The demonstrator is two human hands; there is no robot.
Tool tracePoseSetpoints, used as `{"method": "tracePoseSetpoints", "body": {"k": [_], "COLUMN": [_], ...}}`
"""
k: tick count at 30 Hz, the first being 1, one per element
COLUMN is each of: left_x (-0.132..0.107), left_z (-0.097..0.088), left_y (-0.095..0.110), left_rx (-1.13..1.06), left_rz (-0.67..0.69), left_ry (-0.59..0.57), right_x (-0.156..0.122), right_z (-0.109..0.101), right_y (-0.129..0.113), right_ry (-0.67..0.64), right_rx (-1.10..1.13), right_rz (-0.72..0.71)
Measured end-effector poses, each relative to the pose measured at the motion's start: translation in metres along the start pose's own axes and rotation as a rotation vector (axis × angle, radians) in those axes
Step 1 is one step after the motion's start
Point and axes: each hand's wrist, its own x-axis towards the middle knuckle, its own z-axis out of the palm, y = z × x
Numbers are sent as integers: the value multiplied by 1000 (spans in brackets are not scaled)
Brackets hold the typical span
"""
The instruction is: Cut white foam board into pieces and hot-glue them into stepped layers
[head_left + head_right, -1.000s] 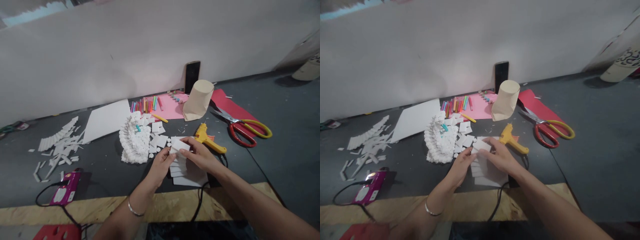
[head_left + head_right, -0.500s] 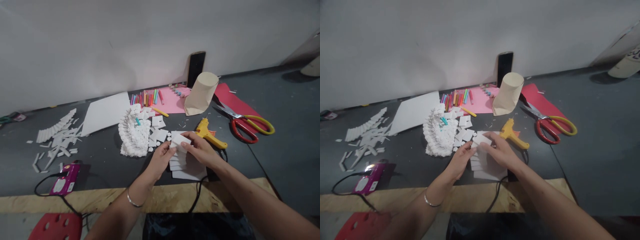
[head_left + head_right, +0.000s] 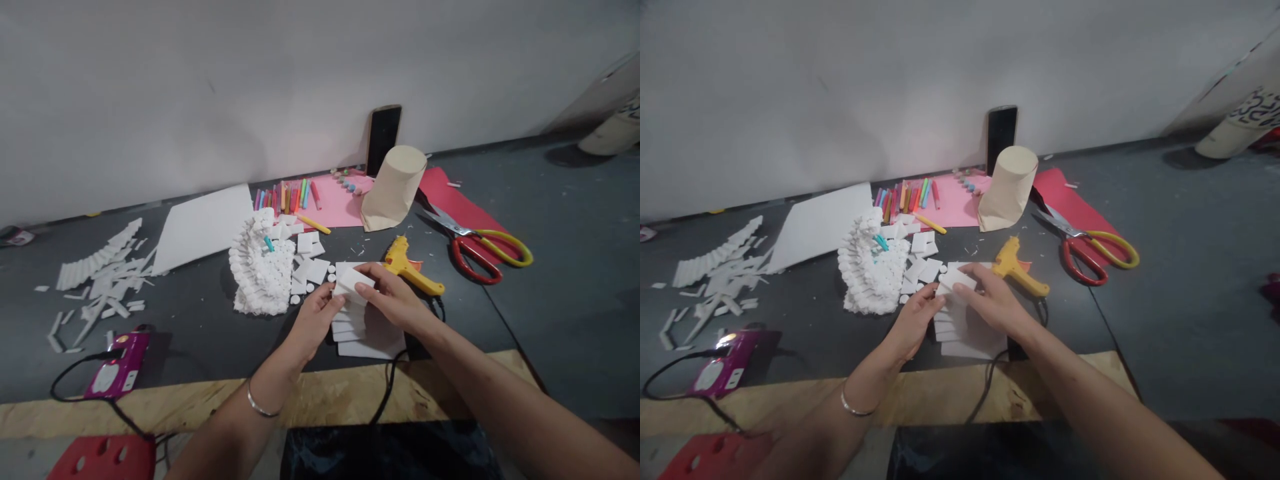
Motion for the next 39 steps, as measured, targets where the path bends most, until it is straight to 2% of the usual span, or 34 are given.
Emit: {"method": "tracePoseSetpoints", "body": {"k": [16, 20, 25, 29, 39], "left_x": [-2, -2, 0, 0, -1], "left_z": [-2, -2, 0, 2, 2], "left_y": [0, 2, 4, 6, 7], "left_rx": [-3, -3, -3, 3, 0], "left_rz": [0, -5, -16, -10, -16], "left_ry": [-5, 1, 13, 16, 20], "right_x": [-1, -1, -1, 0, 1], "right_z": [1, 1, -1, -3, -6], "right_y": [-9, -8, -7, -9, -10], "right_ry": [-7, -5, -18, 18, 17], "right_rx": [16, 17, 143, 172, 192], "right_rz": [-36, -15, 37, 92, 99]}}
